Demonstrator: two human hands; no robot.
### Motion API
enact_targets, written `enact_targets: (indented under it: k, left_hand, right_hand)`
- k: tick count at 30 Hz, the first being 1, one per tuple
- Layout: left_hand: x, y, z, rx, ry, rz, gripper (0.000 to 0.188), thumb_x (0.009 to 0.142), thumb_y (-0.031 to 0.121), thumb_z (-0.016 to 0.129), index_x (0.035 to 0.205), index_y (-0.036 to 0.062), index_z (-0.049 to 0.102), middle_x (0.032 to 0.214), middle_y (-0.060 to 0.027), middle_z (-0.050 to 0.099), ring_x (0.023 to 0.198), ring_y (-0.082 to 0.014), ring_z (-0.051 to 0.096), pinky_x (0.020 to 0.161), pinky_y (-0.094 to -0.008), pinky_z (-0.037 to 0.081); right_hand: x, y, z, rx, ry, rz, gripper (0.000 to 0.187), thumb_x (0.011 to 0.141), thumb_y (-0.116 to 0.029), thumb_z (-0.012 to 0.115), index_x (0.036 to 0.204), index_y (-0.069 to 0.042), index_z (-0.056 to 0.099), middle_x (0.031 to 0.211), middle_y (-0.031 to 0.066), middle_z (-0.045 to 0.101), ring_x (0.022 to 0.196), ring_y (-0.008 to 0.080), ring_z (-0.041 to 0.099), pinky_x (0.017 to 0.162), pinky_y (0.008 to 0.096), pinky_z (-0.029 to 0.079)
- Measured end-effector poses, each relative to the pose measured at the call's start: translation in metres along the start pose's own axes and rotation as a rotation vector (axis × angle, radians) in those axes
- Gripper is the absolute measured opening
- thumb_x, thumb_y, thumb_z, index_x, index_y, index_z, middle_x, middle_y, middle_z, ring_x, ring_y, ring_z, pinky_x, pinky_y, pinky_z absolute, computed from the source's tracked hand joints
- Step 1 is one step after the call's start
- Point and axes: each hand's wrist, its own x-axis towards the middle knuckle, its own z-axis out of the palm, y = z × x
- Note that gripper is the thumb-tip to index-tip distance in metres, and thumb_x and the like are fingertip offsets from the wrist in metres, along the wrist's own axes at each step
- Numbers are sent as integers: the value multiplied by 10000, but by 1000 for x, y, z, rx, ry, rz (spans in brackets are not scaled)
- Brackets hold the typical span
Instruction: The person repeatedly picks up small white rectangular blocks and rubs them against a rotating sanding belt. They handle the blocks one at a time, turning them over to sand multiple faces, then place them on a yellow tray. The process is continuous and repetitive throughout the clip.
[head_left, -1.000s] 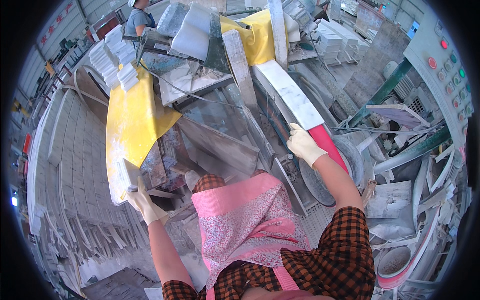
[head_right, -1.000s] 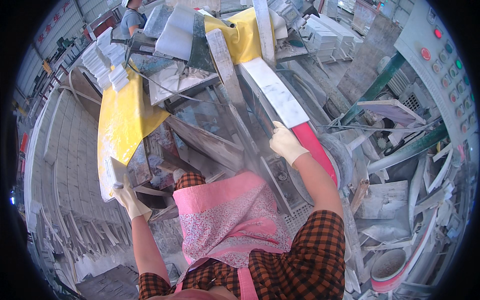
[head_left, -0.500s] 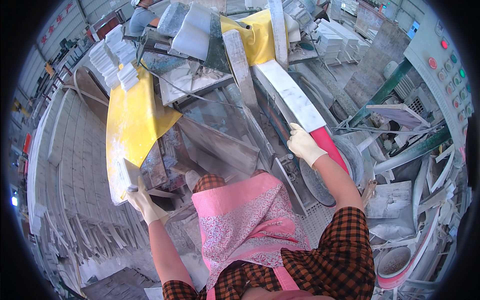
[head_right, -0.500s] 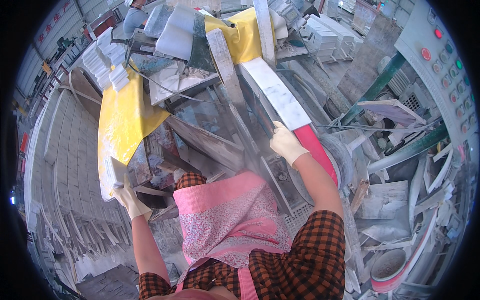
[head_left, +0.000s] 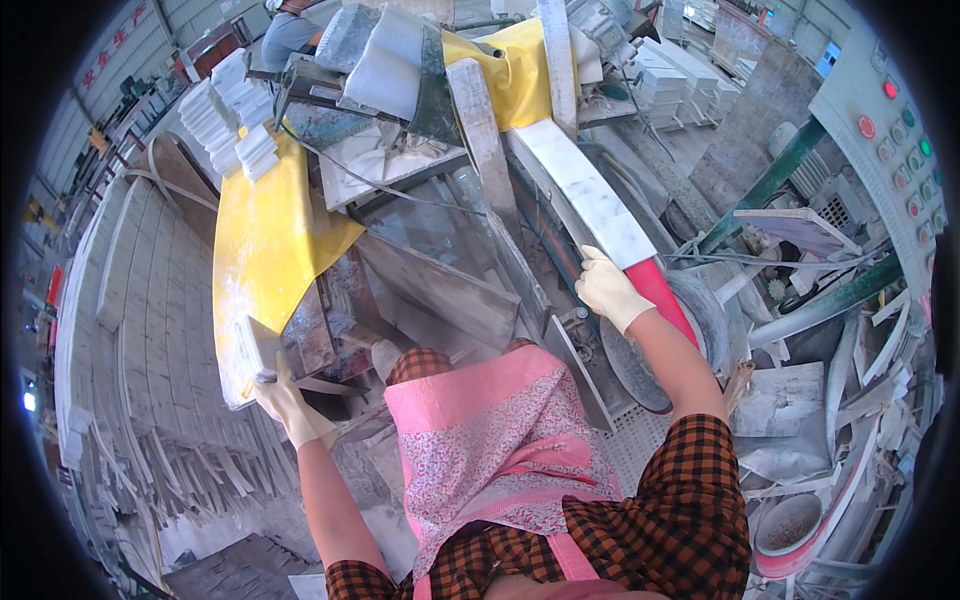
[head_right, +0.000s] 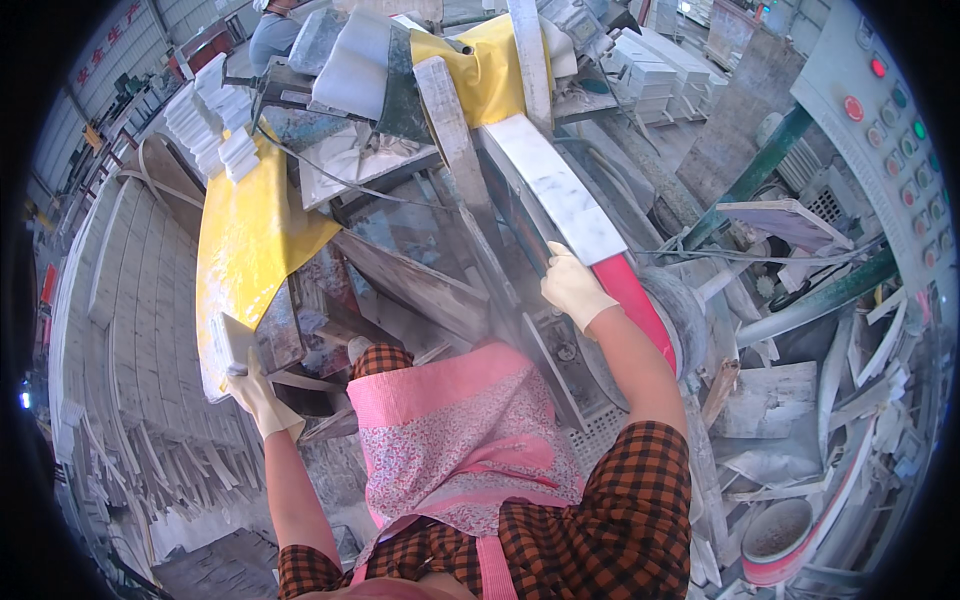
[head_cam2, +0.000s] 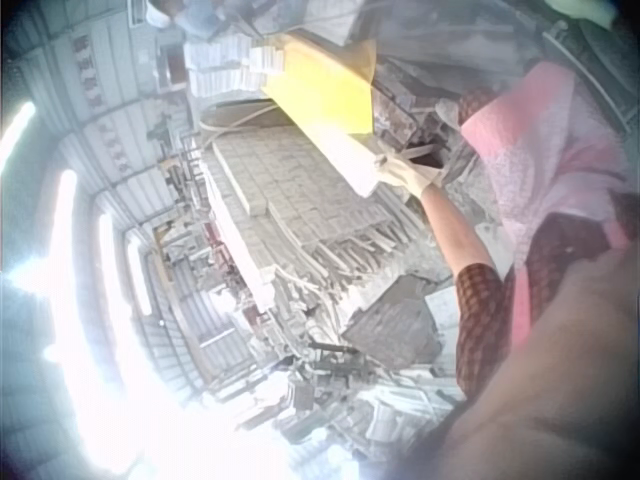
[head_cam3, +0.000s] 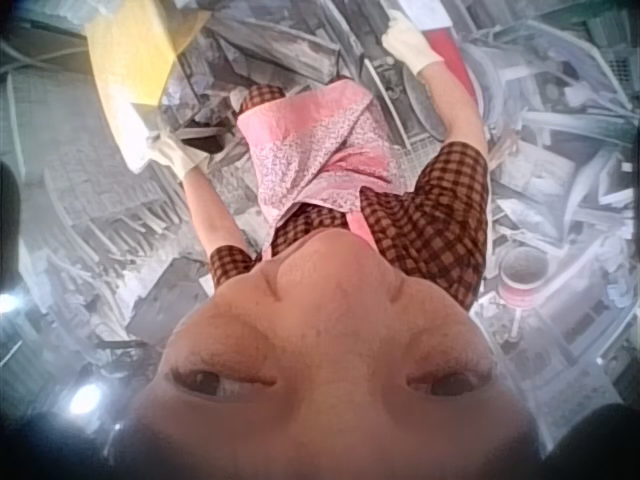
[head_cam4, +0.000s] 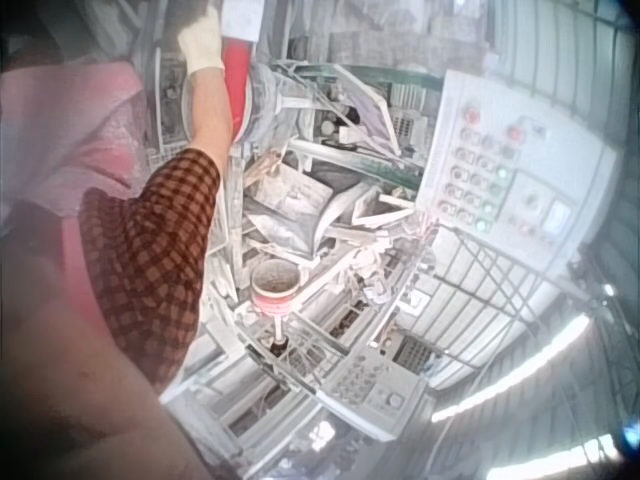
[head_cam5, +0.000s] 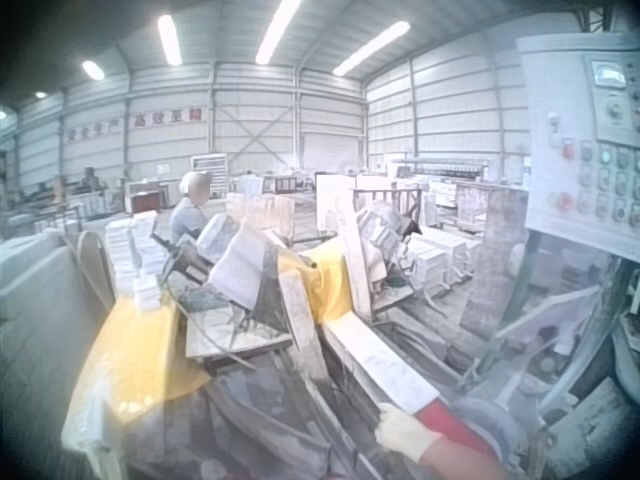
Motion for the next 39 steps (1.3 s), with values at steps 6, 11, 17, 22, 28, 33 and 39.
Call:
enact_targets:
  k: [6,11,17,22,28,33,39]
  left_hand:
    - [-4,14,-7,-34,-81,-65,532,855,376,800,1062,-96,672,966,-201,726,850,-291,679,793,-399,516]
    - [-6,24,-11,-33,-93,-85,533,859,361,799,1095,-100,671,1022,-217,730,913,-300,690,837,-401,519]
    - [-2,8,-4,-29,-68,-51,501,865,350,798,1058,-95,672,981,-204,727,873,-286,685,816,-395,521]
    - [5,-13,6,-71,-42,-27,457,856,357,810,958,-64,665,859,-164,699,761,-253,646,726,-391,510]
    - [4,-18,7,-4,2,0,455,840,381,823,861,-32,633,761,-144,669,699,-244,617,690,-394,496]
    - [4,-9,4,-1,20,12,487,834,406,824,865,-41,632,756,-143,667,687,-256,617,692,-400,497]
    - [6,-1,-5,83,-138,-162,627,819,463,817,1102,-79,680,1024,-246,715,961,-373,686,882,-443,507]
  right_hand:
    - [1,-1,-1,11,-22,12,186,819,-139,624,795,-119,808,844,65,776,969,202,701,1223,382,289]
    - [1,0,-1,18,-28,12,192,823,-137,620,803,-110,808,858,74,779,996,205,704,1224,384,287]
    - [1,-1,-1,5,-27,10,192,824,-137,619,804,-110,808,869,81,781,1004,212,709,1225,391,289]
    - [1,-1,-1,18,-2,2,187,816,-131,619,795,-103,804,853,83,777,972,212,711,1221,393,299]
    - [0,0,2,48,56,7,174,797,-134,628,774,-84,793,827,98,769,951,217,710,1217,388,311]
    - [0,-1,4,41,71,8,164,792,-132,630,752,-93,784,804,95,763,935,217,709,1216,389,312]
    - [1,-1,4,29,50,11,167,805,-130,626,755,-107,784,809,82,765,942,209,707,1218,385,306]
